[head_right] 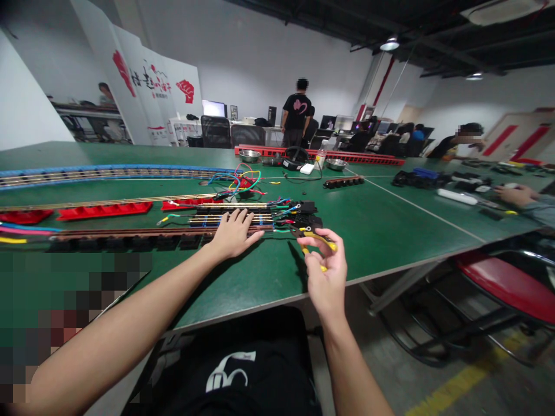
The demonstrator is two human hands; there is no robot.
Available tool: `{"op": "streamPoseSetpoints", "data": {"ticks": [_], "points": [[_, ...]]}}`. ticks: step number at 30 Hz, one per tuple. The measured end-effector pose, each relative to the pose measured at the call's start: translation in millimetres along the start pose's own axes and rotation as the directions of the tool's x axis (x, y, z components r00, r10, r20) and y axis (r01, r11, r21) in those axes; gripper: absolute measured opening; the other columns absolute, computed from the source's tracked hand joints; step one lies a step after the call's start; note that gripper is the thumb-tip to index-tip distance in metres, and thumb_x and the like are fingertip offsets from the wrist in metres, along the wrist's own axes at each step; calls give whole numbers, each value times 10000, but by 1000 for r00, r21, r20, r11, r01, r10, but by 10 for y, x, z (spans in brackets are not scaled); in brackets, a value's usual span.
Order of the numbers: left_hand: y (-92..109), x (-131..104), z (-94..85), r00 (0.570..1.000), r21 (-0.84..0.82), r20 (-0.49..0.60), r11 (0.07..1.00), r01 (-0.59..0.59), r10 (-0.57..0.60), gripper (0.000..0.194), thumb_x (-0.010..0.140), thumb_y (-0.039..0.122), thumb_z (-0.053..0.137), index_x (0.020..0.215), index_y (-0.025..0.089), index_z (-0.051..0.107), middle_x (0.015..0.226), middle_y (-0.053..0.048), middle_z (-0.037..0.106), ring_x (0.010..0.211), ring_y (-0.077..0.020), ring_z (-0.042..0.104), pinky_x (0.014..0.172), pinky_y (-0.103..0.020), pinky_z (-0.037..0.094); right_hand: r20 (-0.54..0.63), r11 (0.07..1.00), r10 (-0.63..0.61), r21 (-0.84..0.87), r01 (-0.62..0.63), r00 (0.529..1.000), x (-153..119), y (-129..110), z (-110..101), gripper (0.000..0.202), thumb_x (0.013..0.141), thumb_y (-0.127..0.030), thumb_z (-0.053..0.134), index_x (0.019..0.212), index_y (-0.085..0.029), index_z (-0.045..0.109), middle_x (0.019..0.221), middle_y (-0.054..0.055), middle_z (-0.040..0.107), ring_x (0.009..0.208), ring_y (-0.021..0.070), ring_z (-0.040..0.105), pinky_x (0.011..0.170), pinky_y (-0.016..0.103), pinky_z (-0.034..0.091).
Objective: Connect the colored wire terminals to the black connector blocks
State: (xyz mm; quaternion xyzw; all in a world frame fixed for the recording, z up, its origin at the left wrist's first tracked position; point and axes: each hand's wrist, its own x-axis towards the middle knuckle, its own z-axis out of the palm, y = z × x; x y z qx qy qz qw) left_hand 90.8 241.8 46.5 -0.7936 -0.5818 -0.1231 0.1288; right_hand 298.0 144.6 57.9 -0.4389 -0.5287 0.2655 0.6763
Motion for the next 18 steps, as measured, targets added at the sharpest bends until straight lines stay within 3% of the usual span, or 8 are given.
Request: {"op": "streamPoseSetpoints", "data": {"ticks": [5,9,11,14,18], "points": [[185,-167,-290,999,7,-46,1000,-11,11,760,914,656,252,1447,136,405,1541,-171,336,1435,-365,247,1147,-557,182,-20,1000,-1,0,1,1000,37,74,2,371,752,-170,566,1103,-236,462,938,27,703,397,34,312,417,200,268],[386,-621,-594,999,-49,-38,999,21,-23,720,900,659,304,1442,198,414,1513,-130,400,1427,-355,279,1135,-573,239,-30,1000,14,-15,-15,999,54,71,-20,371,740,-160,575,1093,-227,481,916,33,710,414,46,343,411,196,265],[358,-917,-707,996,-78,-61,995,63,-68,708,887,655,341,1466,247,368,1487,-101,445,1408,-333,330,1117,-558,298,-32,999,2,-32,-3,999,39,49,-22,360,741,-157,576,1084,-224,491,904,34,713,422,53,356,412,197,270],[49,-1335,-855,963,-92,-165,975,201,-214,733,853,645,401,1484,282,312,1417,-93,524,1344,-322,433,1059,-542,393,-44,998,-42,-39,40,998,-6,-2,-6,337,746,-149,574,1068,-224,508,890,33,715,440,65,392,432,203,299],[-696,-1750,-1003,864,-55,-264,901,431,-429,867,757,749,415,1461,251,333,1292,-134,603,1171,-384,572,940,-578,477,-67,992,-127,-29,125,990,-66,-12,43,319,762,-145,584,1063,-229,522,890,34,710,510,95,507,477,213,348]]}}
